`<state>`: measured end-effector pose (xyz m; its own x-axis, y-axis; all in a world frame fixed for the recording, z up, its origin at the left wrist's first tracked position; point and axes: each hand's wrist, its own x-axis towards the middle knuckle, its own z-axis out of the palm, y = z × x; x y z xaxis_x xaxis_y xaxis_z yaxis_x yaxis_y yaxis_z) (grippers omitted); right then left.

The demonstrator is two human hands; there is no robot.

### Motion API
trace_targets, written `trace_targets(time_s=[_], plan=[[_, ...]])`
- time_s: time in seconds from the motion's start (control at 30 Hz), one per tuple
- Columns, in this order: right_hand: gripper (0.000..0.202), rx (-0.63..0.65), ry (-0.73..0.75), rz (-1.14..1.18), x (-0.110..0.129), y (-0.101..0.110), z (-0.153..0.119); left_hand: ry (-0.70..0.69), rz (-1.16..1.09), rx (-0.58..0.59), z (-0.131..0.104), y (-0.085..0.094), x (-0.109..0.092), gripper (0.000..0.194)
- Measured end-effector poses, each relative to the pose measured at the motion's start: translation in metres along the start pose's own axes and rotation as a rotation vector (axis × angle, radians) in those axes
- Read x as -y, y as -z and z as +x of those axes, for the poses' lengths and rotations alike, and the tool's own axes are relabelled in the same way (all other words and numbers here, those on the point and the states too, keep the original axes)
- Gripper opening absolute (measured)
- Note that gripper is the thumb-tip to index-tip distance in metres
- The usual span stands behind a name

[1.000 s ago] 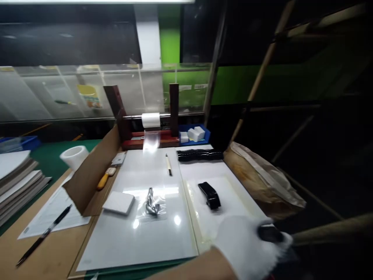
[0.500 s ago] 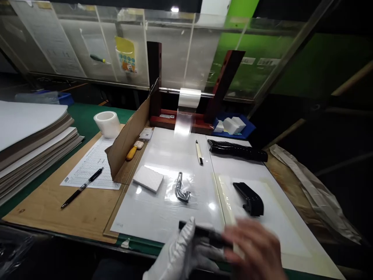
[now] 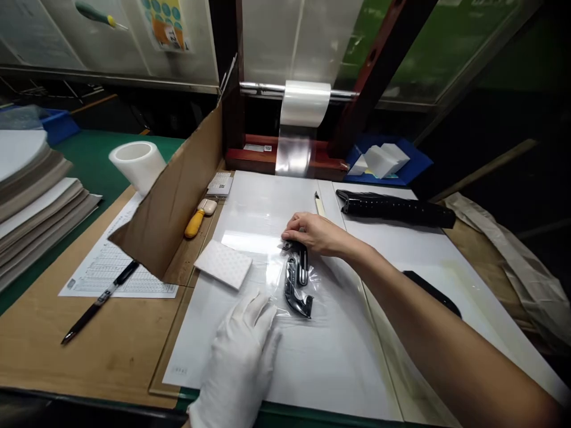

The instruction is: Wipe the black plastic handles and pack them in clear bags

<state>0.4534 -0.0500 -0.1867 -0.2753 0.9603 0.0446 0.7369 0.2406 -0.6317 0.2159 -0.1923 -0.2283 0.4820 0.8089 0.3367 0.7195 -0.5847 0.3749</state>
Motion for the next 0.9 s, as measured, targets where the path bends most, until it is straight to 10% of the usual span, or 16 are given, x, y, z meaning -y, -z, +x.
trace_targets(time_s=[0.23,0.43,0.73,0.9], plan=[[0.025,-0.473,-0.208,0.025,0.032,-0.006,-0.08,0.001,0.008,0.025,0.006,0.005,-0.001,0.015],[0.013,-0.241,-0.174,0.064,0.054,-0.045,-0.172,0.018,0.106,0.204,0.029,0.011,-0.001,0.02],[0.017,-0.235,-0.023,0.036,0.068,-0.065,-0.203,-0.193,0.045,0.434,0.025,0.045,-0.006,0.018],[0.015,-0.209,0.0,0.059,0.067,-0.069,-0.215,-0.226,0.05,0.37,0.074,0.047,-0.021,0.02]])
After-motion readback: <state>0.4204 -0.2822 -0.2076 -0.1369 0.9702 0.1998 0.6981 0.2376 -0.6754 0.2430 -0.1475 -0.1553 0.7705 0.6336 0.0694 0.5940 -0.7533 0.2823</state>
